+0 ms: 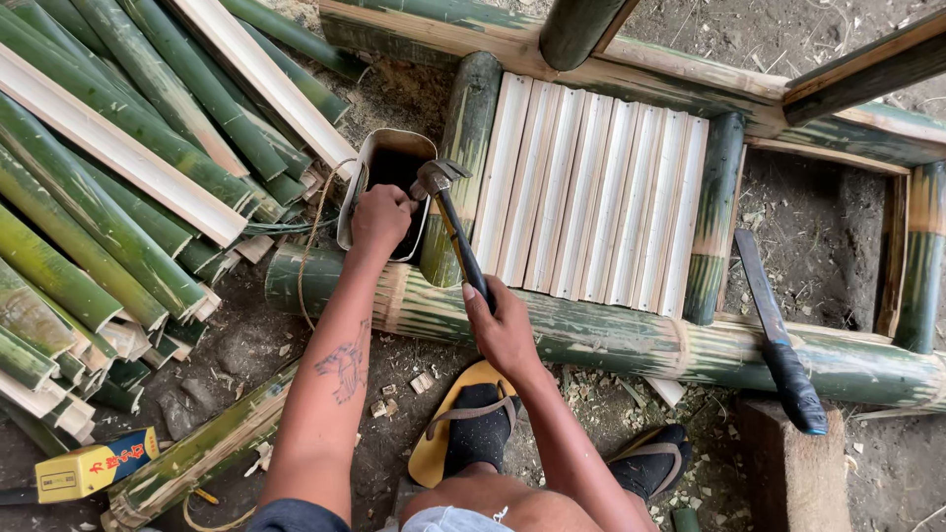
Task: The person assembles a bamboo frame by cutting bamboo strips to size, placing them into a frame, and hammering nails to secure them. The person uses a saw to trim bamboo and a hammer to drive nails, working on a partially completed bamboo structure.
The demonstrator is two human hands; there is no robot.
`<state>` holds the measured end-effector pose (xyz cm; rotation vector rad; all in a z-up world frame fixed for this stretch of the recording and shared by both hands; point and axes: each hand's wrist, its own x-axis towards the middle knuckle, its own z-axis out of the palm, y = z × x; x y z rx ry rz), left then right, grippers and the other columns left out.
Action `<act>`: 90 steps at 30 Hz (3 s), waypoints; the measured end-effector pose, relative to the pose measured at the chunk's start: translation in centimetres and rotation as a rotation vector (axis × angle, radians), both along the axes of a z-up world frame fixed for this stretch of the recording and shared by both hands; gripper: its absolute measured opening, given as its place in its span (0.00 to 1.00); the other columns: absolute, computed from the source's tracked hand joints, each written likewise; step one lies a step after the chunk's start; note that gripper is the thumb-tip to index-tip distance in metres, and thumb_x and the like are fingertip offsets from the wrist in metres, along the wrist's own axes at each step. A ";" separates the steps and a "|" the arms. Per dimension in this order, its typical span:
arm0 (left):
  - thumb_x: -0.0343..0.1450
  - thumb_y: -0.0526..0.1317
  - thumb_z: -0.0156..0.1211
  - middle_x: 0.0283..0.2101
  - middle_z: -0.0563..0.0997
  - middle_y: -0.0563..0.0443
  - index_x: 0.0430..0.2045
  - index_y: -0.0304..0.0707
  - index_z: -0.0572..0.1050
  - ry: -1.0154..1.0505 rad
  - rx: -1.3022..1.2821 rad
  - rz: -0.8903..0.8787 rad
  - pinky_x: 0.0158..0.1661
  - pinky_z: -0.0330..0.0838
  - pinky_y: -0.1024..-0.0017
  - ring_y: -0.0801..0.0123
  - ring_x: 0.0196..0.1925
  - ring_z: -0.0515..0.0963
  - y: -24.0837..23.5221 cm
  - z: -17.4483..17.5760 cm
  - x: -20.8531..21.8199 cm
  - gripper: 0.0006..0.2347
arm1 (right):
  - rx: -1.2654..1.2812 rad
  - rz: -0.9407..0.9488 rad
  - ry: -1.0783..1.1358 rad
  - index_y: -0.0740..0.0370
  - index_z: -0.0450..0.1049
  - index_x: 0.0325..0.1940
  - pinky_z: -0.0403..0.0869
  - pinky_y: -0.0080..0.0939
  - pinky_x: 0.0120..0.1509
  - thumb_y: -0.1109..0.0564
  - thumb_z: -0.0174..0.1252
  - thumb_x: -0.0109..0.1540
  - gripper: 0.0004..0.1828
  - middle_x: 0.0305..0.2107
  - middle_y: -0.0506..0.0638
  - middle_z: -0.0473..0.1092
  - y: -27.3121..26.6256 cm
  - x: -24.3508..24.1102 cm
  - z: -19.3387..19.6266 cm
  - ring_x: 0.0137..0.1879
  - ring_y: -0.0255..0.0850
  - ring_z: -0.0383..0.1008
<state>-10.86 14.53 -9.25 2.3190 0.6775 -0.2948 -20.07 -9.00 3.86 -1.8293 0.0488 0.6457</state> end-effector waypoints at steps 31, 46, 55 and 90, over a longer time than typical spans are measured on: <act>0.69 0.35 0.65 0.38 0.83 0.48 0.36 0.44 0.85 -0.797 0.135 0.098 0.50 0.73 0.63 0.56 0.45 0.79 -16.8 -0.8 21.2 0.06 | -0.211 -0.137 -0.247 0.61 0.66 0.46 0.76 0.34 0.33 0.44 0.43 0.74 0.18 0.21 0.44 0.65 -11.6 15.0 -1.5 0.22 0.29 0.67; 0.69 0.40 0.67 0.37 0.76 0.59 0.29 0.49 0.83 -0.696 0.254 0.162 0.51 0.64 0.62 0.62 0.47 0.72 -18.9 -1.2 21.8 0.01 | -0.450 -0.072 -0.356 0.63 0.66 0.36 0.57 0.44 0.18 0.43 0.42 0.74 0.23 0.12 0.49 0.63 -9.2 19.5 -4.8 0.14 0.36 0.60; 0.70 0.41 0.67 0.40 0.78 0.59 0.34 0.49 0.84 -0.574 0.205 0.158 0.54 0.65 0.63 0.63 0.51 0.73 -18.7 -1.2 22.2 0.03 | -0.485 -0.030 -0.271 0.62 0.63 0.37 0.57 0.42 0.15 0.46 0.40 0.73 0.19 0.11 0.47 0.63 -8.9 20.1 -4.4 0.12 0.36 0.59; 0.77 0.38 0.42 0.74 0.61 0.36 0.67 0.25 0.63 -0.537 0.364 -0.403 0.75 0.43 0.54 0.53 0.78 0.55 -18.5 -1.8 12.7 0.22 | -0.159 -0.203 -0.604 0.67 0.65 0.39 0.61 0.44 0.21 0.47 0.41 0.74 0.20 0.14 0.52 0.64 -7.3 17.9 -5.8 0.18 0.39 0.65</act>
